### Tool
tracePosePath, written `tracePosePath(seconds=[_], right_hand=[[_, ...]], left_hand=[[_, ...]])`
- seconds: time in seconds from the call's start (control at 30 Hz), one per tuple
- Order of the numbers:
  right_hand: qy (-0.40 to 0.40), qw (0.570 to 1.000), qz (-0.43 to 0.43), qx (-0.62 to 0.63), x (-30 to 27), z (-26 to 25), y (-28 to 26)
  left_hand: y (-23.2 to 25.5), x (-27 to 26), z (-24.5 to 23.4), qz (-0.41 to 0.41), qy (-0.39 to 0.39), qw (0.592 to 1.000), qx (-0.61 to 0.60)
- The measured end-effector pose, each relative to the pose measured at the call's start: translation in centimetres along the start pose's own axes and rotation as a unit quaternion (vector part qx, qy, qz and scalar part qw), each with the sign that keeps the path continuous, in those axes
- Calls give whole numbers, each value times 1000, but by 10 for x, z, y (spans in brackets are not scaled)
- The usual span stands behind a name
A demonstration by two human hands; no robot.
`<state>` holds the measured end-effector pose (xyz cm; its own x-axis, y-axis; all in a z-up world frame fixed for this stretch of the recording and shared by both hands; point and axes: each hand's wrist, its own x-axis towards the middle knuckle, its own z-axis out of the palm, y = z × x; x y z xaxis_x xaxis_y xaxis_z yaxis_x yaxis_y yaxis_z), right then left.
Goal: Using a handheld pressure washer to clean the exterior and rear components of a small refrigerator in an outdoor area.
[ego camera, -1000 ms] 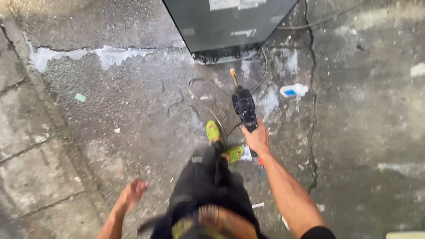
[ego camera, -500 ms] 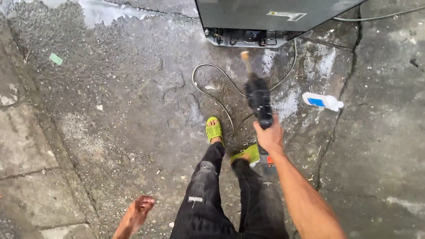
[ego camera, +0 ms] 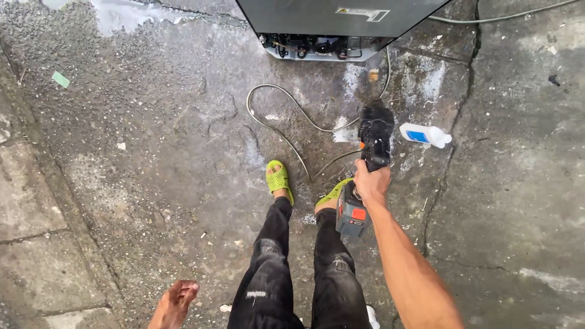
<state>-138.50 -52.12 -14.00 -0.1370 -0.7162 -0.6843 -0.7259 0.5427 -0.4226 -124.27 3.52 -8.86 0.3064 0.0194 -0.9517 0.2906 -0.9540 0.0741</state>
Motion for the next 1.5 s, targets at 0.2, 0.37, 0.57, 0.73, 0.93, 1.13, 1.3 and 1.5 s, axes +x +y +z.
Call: tracePosePath(seconds=[0.2,0.37,0.57,0.73,0.93,1.13,1.3,1.5], right_hand=[[-126,991,-3,51,19,-27,-11],[-74,997,-9,36,21,-35,2],[-92,994,-40,-40,19,-53,10],[-192,973,-66,-108,-12,-83,26],[-47,991,-74,97,-31,-112,70],[-85,987,-10,134,-25,-125,51],[-64,997,-22,44,-47,-145,33],[79,967,-221,103,-105,-194,91]], left_hand=[[8,-1,24,4,17,1000,7],[16,1,33,-7,21,1000,6],[33,15,44,30,3,999,15],[58,5,41,36,4,999,18],[71,12,38,27,31,999,24],[123,-13,45,33,20,998,54],[103,11,43,0,83,996,34],[137,-44,17,41,58,997,42]])
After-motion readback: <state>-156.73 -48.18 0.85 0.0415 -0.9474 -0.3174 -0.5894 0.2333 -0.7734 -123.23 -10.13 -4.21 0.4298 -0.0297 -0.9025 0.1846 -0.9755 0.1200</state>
